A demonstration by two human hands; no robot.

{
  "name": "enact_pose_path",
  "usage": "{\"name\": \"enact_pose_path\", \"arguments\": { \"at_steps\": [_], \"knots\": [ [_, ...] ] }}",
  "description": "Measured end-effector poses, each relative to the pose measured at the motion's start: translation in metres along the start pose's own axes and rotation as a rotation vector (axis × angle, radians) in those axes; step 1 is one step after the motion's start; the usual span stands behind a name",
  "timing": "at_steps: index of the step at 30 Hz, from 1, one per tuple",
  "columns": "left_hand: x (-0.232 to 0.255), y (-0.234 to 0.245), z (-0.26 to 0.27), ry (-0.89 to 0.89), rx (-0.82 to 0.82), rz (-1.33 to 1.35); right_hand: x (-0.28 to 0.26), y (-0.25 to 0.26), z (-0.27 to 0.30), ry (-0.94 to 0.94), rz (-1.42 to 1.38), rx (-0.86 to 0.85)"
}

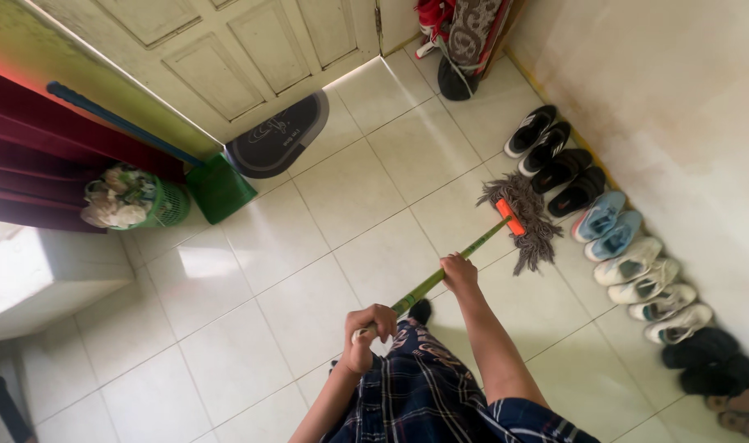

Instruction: The person mops the tiled floor of a room by hand, moving the mop head across the surface while maneuvering around shoes and furniture.

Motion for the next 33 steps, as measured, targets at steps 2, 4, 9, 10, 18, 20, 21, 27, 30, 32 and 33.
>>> {"name": "enact_pose_path", "arguments": {
  "at_steps": [2, 4, 9, 10, 18, 20, 21, 27, 30, 32, 33],
  "knots": [
    [-0.009, -0.014, -0.019, 0.022, -0.018, -0.010, 0.020, 0.007, -0.010, -0.001, -0.007, -0.007],
    [-0.017, -0.021, -0.027, 0.021, -0.010, -0.009, 0.032, 0.013, -0.017, 0.023, -0.037, 0.005],
    [-0.016, -0.011, -0.040, -0.045, 0.067, 0.046, 0.020, 0.022, -0.029, 0.131, -0.142, -0.030],
    [-0.013, -0.007, -0.044, -0.034, 0.085, 0.063, 0.013, 0.026, -0.030, 0.150, -0.158, -0.031],
    [0.063, 0.012, -0.062, 0.034, 0.140, 0.003, -0.073, 0.065, -0.032, 0.282, -0.339, -0.016],
    [0.083, 0.017, -0.064, 0.034, 0.133, -0.042, -0.095, 0.078, -0.031, 0.294, -0.350, -0.020],
    [0.092, 0.021, -0.066, 0.034, 0.128, -0.065, -0.106, 0.085, -0.031, 0.309, -0.342, -0.023],
    [0.144, 0.071, -0.070, 0.043, 0.150, -0.080, -0.196, 0.096, -0.042, 0.373, -0.377, -0.077],
    [0.166, 0.104, -0.071, 0.072, 0.209, -0.085, -0.241, 0.094, -0.054, 0.427, -0.395, -0.078],
    [0.181, 0.129, -0.072, 0.047, 0.220, -0.091, -0.269, 0.093, -0.061, 0.459, -0.399, -0.078],
    [0.186, 0.142, -0.073, 0.036, 0.224, -0.093, -0.282, 0.093, -0.064, 0.475, -0.395, -0.081]
  ]
}}
Point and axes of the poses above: each hand's wrist, its own z-axis away from the middle knuckle, its own y-axis out of the back of the hand, x = y × z, the point moved 6 cm from there along -z, towards the middle knuckle, and after that the axes turned 7 degrees about z, right-handed, at the moved point
